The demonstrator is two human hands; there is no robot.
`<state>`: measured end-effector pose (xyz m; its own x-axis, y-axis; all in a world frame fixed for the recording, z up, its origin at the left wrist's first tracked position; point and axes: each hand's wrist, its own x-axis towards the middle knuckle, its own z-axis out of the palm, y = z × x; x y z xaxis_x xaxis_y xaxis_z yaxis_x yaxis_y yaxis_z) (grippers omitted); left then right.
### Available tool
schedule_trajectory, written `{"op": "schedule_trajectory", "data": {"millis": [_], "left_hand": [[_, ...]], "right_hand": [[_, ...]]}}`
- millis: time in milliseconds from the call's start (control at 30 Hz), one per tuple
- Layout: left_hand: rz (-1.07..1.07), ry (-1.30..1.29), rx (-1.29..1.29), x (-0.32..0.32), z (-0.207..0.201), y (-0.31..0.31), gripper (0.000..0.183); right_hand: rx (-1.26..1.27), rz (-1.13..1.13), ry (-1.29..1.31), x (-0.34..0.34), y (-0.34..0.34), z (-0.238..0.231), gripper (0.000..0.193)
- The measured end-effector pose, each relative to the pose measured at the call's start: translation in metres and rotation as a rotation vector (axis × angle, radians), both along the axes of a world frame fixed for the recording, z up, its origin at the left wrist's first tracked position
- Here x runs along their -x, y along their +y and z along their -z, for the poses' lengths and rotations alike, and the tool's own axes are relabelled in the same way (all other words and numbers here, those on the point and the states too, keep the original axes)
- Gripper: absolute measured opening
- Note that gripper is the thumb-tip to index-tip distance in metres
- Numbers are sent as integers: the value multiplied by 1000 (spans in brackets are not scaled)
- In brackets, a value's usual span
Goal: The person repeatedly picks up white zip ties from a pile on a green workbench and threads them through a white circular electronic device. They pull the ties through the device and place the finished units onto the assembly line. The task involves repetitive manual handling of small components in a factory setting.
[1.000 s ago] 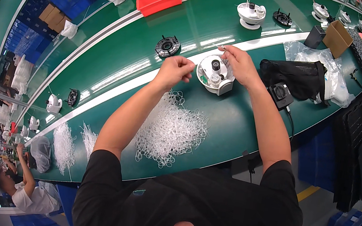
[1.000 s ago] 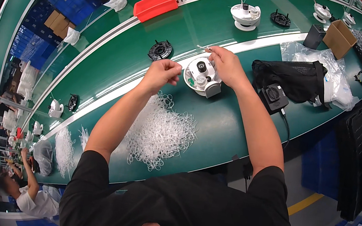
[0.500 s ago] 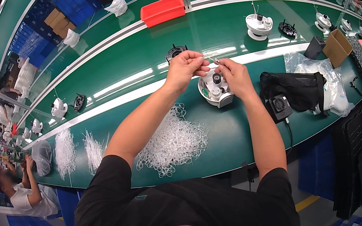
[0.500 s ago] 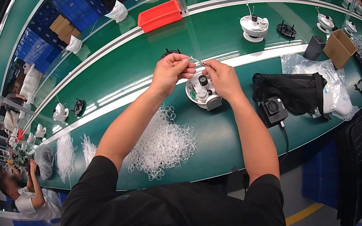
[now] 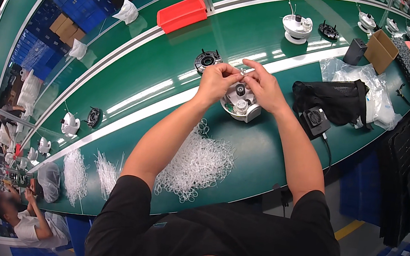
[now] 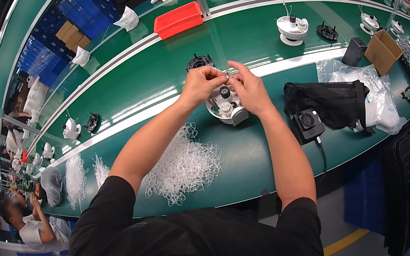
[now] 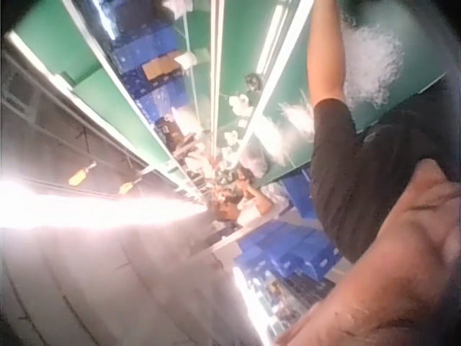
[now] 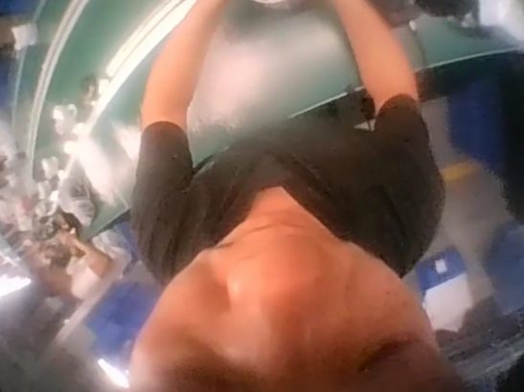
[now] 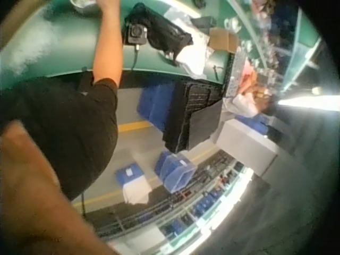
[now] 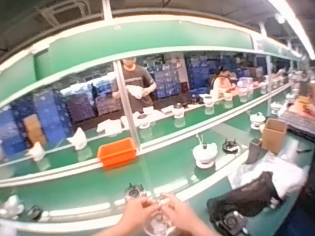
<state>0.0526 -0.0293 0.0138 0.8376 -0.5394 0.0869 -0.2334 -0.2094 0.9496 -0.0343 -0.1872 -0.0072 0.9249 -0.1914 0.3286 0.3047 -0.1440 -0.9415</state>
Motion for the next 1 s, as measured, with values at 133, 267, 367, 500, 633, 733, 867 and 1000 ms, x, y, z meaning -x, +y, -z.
{"op": "schedule_trajectory", "data": {"millis": [133, 267, 367, 500, 633, 733, 867, 1000], "left_hand": [[-16, -94, -129, 1, -3, 1, 13], [4, -112, -165, 1, 4, 1, 9], [86, -707, -279, 2, 7, 4, 9], [116, -759, -429, 10, 3, 4, 16], [98, -763, -393, 10, 6, 4, 15], [73, -760, -379, 9, 12, 5, 16], [70, -770, -379, 9, 13, 4, 14], [28, -813, -418, 9, 9, 5, 8]], "right_hand": [[21, 7, 66, 2, -1, -3, 20], [152, 167, -84, -6, 0, 8, 18], [-138, 163, 32, -14, -6, 15, 19], [-494, 50, 102, -15, -15, 25, 19], [36, 80, 144, -9, -12, 8, 20], [492, 74, 147, 2, -10, -6, 19], [652, 96, -68, -5, -18, 7, 19], [737, 82, -105, -2, -26, 5, 15]]}}
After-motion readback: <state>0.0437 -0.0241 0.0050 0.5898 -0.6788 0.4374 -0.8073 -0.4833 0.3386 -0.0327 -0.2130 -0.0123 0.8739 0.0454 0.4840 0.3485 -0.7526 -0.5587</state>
